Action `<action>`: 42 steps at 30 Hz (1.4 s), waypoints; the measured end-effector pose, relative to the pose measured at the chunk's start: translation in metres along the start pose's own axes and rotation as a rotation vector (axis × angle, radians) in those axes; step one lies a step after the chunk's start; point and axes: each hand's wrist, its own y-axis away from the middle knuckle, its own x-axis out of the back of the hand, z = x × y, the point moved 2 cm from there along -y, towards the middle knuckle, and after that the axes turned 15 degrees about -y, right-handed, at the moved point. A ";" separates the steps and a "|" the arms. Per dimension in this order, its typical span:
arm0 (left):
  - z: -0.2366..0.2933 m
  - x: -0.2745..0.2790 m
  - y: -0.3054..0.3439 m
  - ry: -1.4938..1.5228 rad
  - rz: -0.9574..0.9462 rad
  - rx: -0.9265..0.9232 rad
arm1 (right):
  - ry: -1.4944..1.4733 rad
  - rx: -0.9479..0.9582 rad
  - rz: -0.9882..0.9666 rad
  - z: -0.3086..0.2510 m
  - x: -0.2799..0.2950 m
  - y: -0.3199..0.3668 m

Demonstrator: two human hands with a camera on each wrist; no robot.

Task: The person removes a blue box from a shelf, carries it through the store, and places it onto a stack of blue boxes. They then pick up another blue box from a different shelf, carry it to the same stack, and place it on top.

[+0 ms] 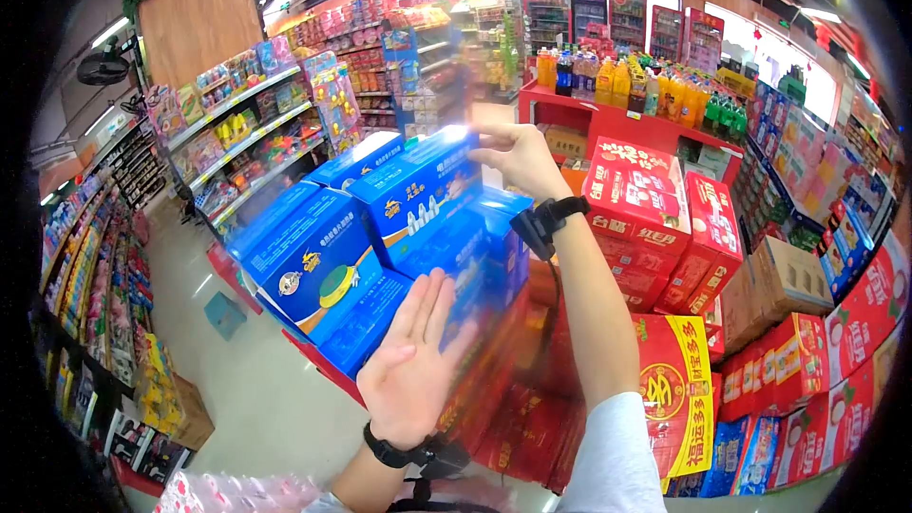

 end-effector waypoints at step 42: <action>0.024 0.129 0.221 -0.183 -1.525 1.014 | 0.538 0.313 1.784 -0.157 -0.342 0.431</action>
